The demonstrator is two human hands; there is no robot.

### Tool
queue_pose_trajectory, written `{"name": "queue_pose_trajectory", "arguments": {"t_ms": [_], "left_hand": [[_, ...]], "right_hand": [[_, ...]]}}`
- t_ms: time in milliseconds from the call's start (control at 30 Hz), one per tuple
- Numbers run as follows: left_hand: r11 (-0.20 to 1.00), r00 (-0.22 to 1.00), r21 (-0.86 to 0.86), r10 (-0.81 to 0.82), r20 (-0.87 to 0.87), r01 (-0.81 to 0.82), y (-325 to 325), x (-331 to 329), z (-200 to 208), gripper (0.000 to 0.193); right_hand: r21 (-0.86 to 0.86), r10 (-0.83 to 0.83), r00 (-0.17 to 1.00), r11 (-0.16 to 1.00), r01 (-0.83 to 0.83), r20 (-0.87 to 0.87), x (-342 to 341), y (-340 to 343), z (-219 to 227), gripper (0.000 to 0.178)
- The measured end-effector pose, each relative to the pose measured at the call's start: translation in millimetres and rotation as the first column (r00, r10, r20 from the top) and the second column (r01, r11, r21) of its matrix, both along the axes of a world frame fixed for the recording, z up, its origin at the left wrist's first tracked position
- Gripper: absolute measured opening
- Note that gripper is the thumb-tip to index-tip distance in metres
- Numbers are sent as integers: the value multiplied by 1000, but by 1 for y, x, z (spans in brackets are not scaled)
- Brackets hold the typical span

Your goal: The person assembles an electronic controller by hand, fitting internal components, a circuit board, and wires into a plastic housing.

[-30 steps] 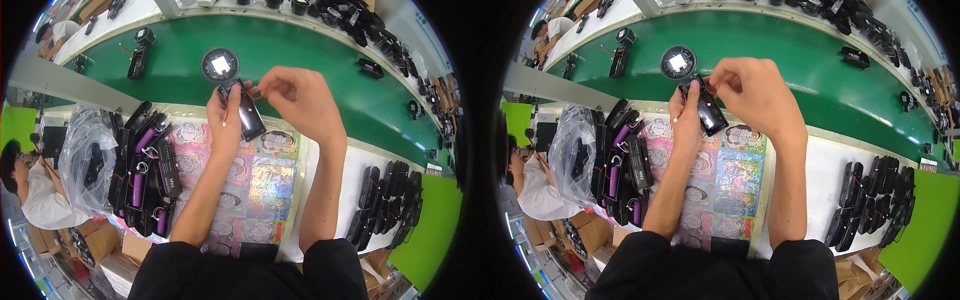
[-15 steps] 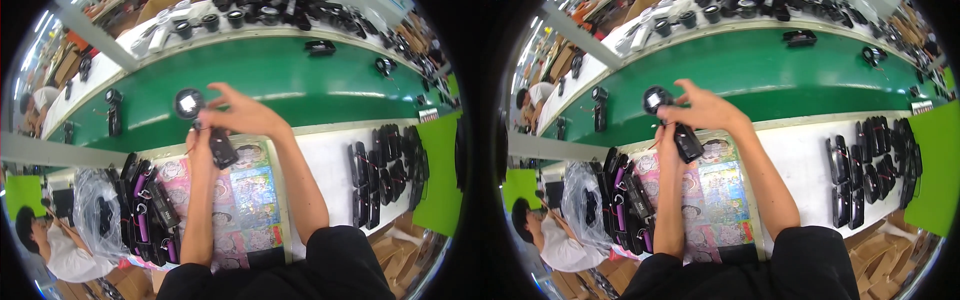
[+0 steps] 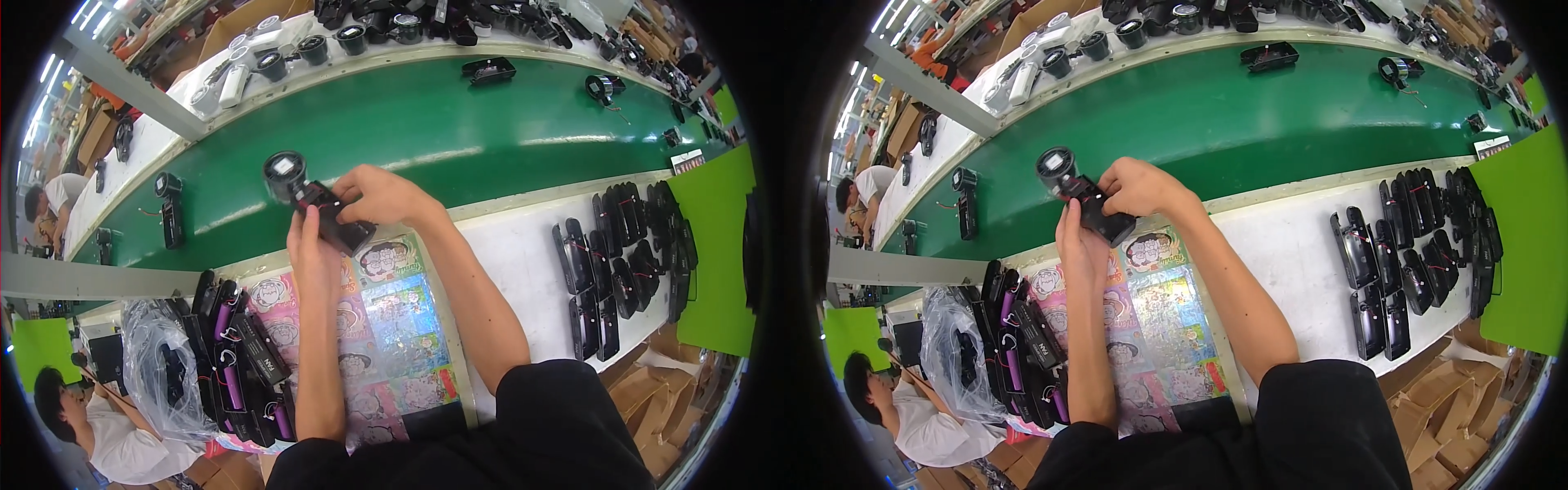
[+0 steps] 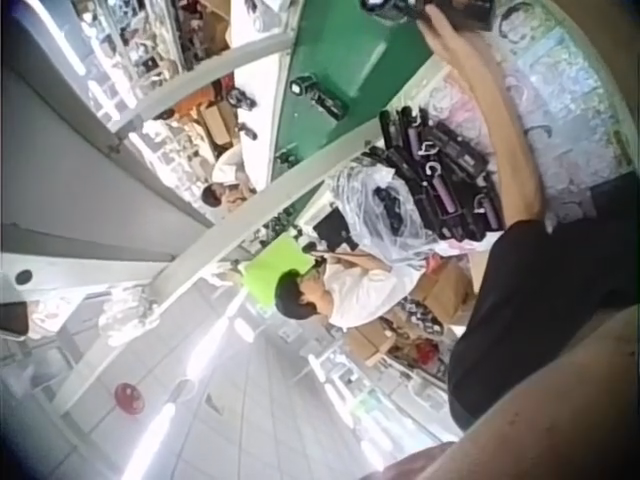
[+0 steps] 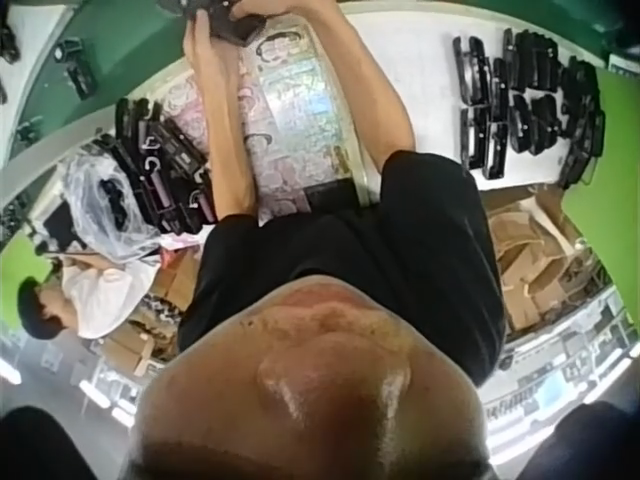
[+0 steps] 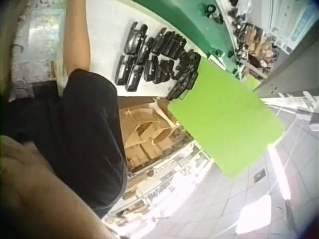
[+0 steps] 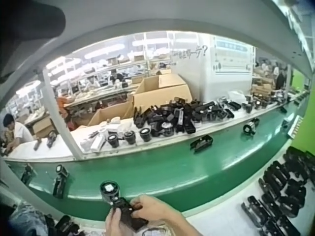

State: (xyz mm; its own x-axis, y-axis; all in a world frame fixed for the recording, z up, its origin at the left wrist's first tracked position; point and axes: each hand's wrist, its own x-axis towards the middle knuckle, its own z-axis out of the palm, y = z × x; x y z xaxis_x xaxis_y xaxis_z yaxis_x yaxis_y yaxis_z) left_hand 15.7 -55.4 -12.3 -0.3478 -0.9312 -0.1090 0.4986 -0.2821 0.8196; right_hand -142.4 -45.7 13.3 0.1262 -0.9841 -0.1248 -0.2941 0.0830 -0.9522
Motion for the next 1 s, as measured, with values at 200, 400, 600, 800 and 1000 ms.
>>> {"name": "queue_pose_trajectory", "arguments": {"t_ms": [200,400,600,800,1000], "left_hand": [[992,990,-5,127,56,-127,3,-6,-5,36],[995,991,-78,76,112,-67,6,-6,-7,28],[986,975,-161,69,211,-35,7,-5,-4,26],[985,973,-170,54,223,-16,12,-12,-6,25],[930,937,-366,143,318,-17,8,1,-18,23]], "right_hand": [[-76,-464,876,886,458,-129,-16,-1,-13,37],[-293,-787,609,609,737,-104,-27,-6,-34,33],[-352,-800,514,598,720,-310,-21,-7,-27,32],[-516,-808,584,534,669,-79,-27,29,50,30],[-628,296,688,721,294,663,4,118,171,36]]}}
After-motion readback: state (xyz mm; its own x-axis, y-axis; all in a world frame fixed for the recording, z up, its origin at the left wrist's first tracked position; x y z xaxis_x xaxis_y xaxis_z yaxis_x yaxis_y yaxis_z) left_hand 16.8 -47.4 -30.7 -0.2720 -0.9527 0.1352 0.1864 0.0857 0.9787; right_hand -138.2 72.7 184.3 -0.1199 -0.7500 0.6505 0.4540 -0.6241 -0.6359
